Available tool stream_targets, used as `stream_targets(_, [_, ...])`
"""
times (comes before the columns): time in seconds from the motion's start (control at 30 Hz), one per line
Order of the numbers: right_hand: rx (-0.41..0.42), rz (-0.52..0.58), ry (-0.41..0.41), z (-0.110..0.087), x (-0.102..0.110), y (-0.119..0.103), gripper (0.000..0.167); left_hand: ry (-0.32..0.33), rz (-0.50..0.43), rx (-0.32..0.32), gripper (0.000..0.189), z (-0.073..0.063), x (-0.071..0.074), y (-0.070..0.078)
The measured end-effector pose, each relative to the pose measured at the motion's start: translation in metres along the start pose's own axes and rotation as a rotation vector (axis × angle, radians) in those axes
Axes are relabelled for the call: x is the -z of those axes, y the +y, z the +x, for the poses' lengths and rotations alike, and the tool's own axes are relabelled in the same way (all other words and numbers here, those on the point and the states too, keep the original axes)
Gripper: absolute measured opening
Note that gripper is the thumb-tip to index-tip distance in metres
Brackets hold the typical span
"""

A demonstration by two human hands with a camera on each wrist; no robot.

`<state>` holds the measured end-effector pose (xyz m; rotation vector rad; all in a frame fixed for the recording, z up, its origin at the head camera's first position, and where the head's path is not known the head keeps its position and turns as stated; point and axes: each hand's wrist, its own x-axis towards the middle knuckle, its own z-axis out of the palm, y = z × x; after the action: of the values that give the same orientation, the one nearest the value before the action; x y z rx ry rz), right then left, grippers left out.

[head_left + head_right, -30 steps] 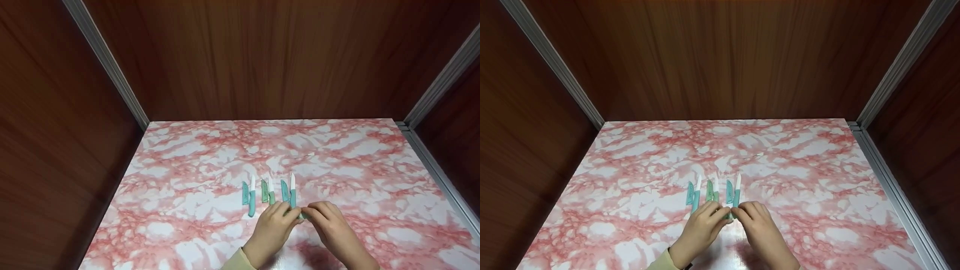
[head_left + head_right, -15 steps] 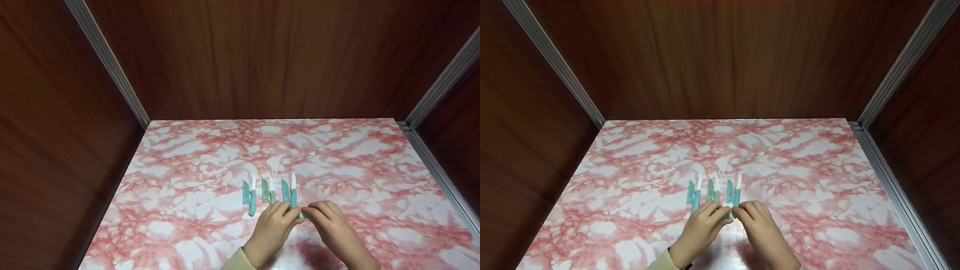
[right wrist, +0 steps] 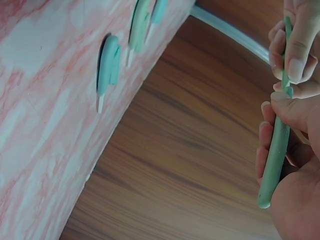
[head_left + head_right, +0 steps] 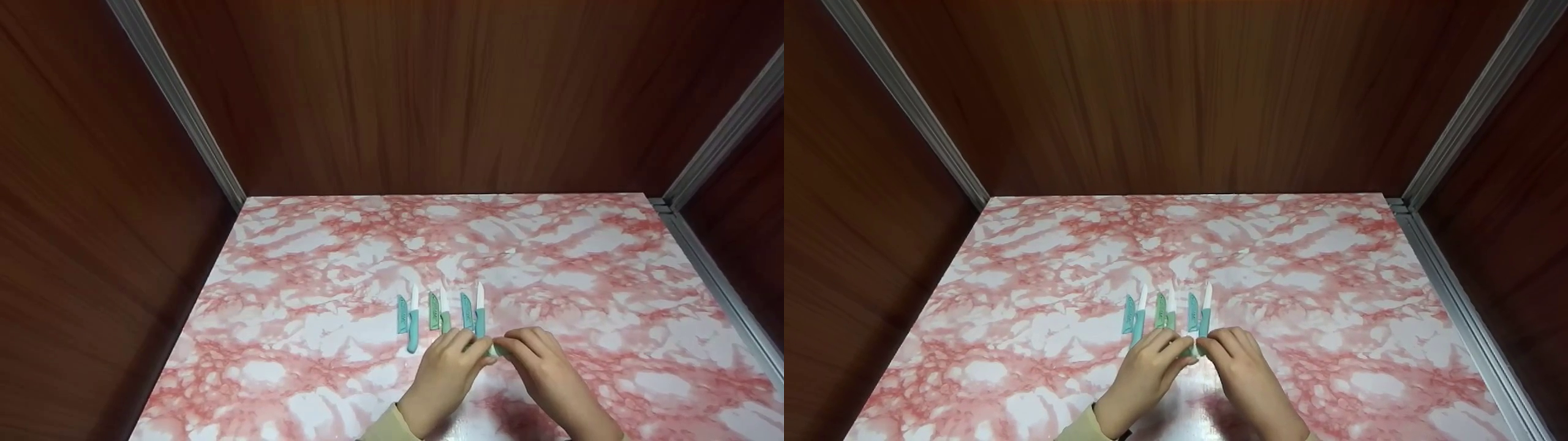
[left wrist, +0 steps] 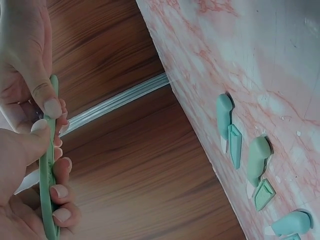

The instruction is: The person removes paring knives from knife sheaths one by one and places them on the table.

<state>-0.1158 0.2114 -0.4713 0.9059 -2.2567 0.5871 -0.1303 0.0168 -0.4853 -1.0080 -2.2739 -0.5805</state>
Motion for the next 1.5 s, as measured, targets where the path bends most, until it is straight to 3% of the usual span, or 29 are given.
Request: stream_targets(1.5, [0.005,0.057,-0.017,-0.0014,0.0035,0.0019,0.033,-0.018,-0.004,-0.006,0.022,-0.0014,0.0026,-0.0007])
